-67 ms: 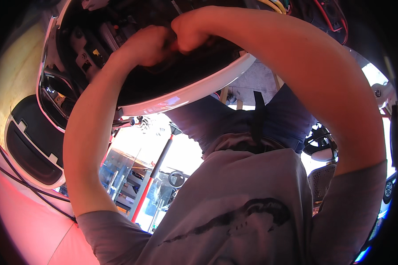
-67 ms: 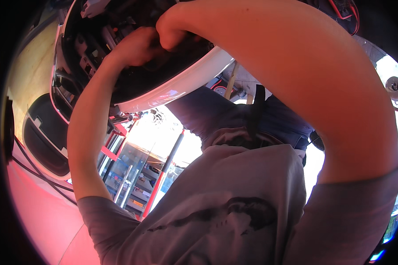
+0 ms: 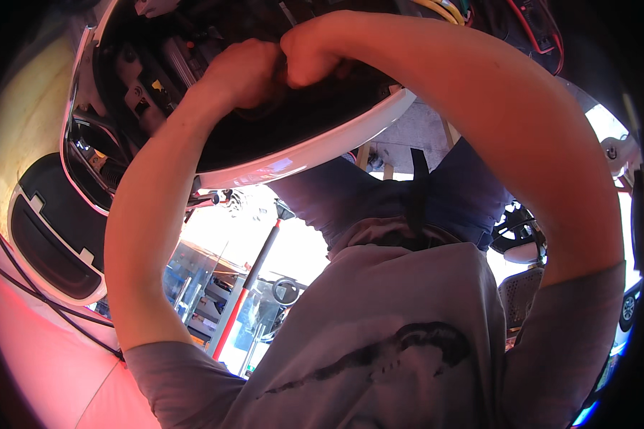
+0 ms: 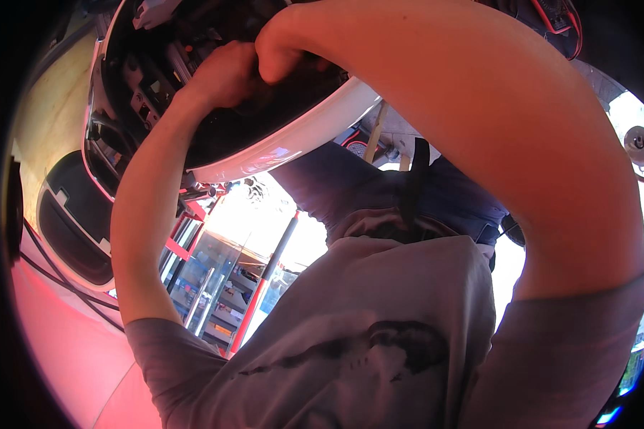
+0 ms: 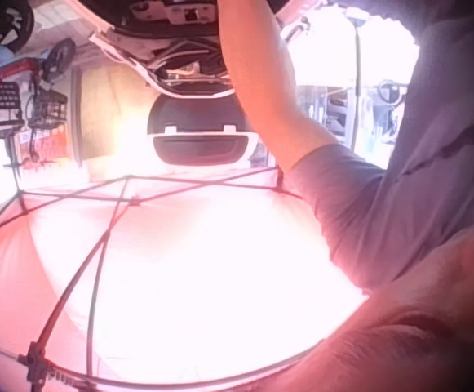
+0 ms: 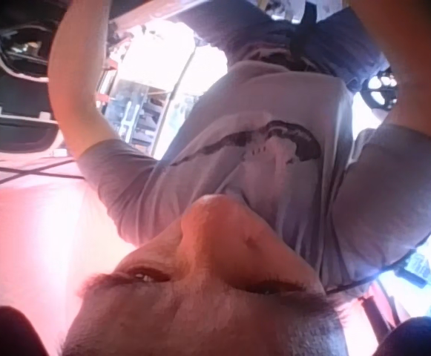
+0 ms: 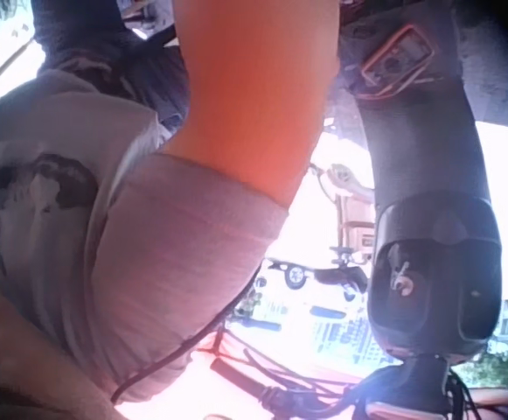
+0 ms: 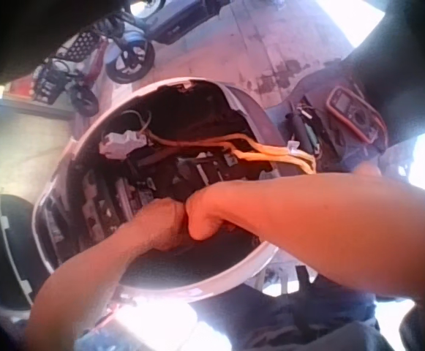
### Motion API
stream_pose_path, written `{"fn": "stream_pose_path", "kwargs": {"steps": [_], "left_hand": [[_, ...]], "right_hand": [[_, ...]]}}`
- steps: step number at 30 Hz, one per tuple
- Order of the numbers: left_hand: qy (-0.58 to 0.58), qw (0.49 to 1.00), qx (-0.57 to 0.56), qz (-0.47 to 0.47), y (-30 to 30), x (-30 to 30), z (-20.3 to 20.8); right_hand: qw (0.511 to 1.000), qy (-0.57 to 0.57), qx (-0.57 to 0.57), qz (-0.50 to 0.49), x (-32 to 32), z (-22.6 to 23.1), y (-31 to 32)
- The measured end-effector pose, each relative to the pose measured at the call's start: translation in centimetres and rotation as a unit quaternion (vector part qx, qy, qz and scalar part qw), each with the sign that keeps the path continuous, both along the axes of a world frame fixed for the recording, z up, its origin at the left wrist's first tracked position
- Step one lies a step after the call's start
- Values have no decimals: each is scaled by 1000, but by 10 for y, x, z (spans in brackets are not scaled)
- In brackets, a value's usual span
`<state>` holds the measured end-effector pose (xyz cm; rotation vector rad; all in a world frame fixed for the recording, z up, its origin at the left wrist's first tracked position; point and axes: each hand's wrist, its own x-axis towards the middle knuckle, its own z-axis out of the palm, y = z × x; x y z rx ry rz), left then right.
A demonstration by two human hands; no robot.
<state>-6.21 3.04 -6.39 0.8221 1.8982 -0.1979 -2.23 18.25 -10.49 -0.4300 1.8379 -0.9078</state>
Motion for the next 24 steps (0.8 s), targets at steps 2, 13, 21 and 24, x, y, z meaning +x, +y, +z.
{"fn": "stream_pose_path", "kwargs": {"steps": [2,13,21,24], "left_hand": [[54,997,-57,-8,2,4,-2],[-23,998,41,47,-8,-1,-3],[-8,997,-16,81,-9,9,-4],[-72,992,32,100,-8,4,-2]], "right_hand": [[999,-36,-17,-29,0,1,3],[992,123,-11,39,-3,2,-6],[999,46,23,7,-3,10,-2],[986,134,13,97,-6,12,-3]]}}
